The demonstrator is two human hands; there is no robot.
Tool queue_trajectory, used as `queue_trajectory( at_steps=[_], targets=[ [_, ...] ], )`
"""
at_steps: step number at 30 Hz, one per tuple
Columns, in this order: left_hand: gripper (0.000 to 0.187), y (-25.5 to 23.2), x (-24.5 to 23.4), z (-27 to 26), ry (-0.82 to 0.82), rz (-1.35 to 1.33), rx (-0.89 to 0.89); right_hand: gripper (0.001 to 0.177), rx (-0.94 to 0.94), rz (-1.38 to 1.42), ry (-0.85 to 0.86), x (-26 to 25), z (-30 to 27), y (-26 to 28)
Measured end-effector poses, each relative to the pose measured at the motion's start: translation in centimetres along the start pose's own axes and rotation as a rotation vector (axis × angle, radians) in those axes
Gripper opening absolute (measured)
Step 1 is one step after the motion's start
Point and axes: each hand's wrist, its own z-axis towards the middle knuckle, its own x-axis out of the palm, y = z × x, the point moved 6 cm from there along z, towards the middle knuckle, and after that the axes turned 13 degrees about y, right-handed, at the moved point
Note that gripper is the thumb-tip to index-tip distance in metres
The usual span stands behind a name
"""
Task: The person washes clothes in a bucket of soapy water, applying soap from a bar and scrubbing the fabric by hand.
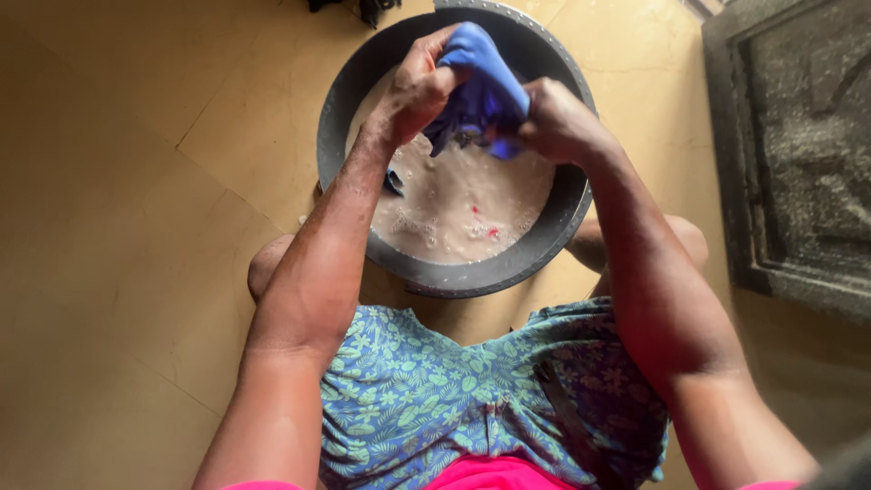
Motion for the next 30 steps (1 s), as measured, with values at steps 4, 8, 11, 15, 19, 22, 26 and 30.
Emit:
queue_trajectory(
  at_steps=[4, 8, 11, 15, 19, 22, 26, 30],
  targets=[
    [0.017, 0.1, -1.0, 0.4, -0.091, -0.029, -0.017, 0.023, -0.062, 0.344, -0.017, -1.1, 1.5, -2.4],
    [0.031, -1.4, -1.0, -0.4, 0.084, -0.043, -0.216, 0.022, -0.251, 1.034, -0.019, -1.8, 1.5, -3.1],
    [0.031, 0.1, -0.4, -0.8, 0.08, 0.599, -0.626, 0.028, -0.239, 1.252, -0.051, -2.1, 1.1, -3.0],
    [0.016, 2.7, -0.8, -1.5, 0.08, 0.657, -0.658, 0.033, -0.156, 1.102, -0.02, -2.2, 0.1, -1.7],
    [0.019, 4.1, -1.2, -1.5, 0.146, -0.042, -0.347, 0.038, -0.108, 0.449, -0.003, -2.5, -1.1, 0.1],
    [0.015, 4.4, -0.6, -1.3, 0.093, -0.158, -0.324, 0.038, 0.07, 0.061, 0.07, -2.0, -1.0, -0.8],
    [0.029, 2.0, 0.0, -1.1, 0.001, -0.079, -0.315, 0.028, -0.021, 0.401, 0.041, -2.4, -0.3, -2.5],
    [0.037, -0.4, 0.3, -1.6, 0.185, -0.04, -0.378, 0.024, -0.169, 0.919, 0.041, -2.5, 0.4, -3.3]
  ],
)
